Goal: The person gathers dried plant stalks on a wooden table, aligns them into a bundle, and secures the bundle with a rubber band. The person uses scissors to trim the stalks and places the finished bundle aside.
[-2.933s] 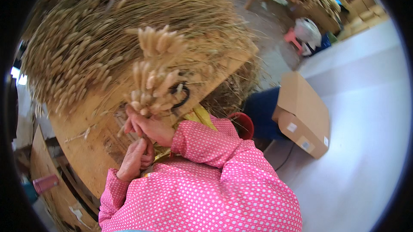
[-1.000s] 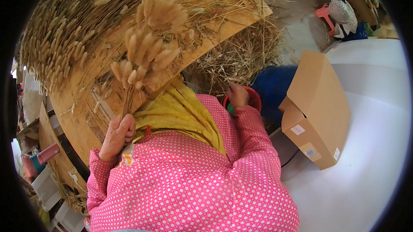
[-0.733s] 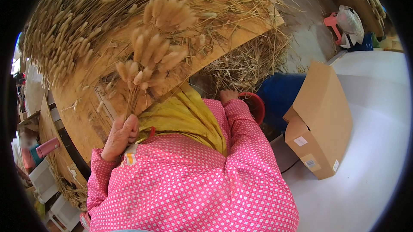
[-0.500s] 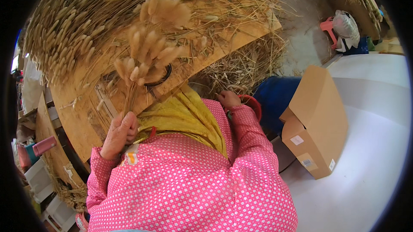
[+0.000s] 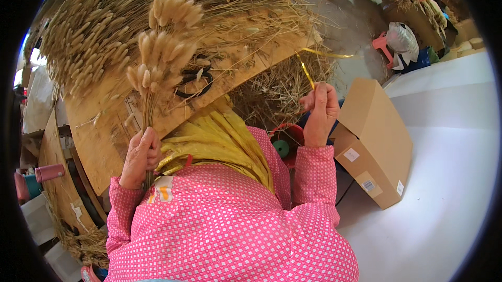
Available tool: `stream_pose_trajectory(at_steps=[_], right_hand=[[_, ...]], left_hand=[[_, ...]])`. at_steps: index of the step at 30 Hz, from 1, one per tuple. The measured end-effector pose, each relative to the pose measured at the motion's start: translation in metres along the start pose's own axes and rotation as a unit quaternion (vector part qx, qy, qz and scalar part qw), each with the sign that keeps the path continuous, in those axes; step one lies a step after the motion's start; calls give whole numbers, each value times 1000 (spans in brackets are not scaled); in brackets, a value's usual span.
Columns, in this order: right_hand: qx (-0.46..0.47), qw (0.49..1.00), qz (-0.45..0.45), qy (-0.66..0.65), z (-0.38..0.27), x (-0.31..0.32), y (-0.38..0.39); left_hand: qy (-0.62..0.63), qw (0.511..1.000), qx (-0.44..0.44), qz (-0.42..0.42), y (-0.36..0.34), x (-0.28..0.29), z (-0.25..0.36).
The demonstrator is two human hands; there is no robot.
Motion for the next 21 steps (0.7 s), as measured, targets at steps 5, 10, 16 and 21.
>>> stream_pose_trajectory(at_steps=[5, 10, 16, 21], right_hand=[[18, 992, -120, 46, -56, -32, 12], [78, 949, -276, 128, -95, -69, 27], [66, 659, -749, 7, -118, -132, 79], [95, 629, -767, -85, -125, -161, 94]], left_hand=[[31, 999, -19, -2, 0, 8, -2], [66, 997, -10, 28, 1, 18, -2], [96, 994, -13, 43, -4, 25, 0], [80, 996, -7, 37, -4, 23, 3]])
Point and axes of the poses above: each hand's wrist, its own y-axis away from the middle knuckle, its own x-axis out of the back of the hand, z = x × y, the point moved 5 cm from there along -y, towards the middle knuckle, and after that the axes turned 10 degrees about y, right-handed, at the moved point
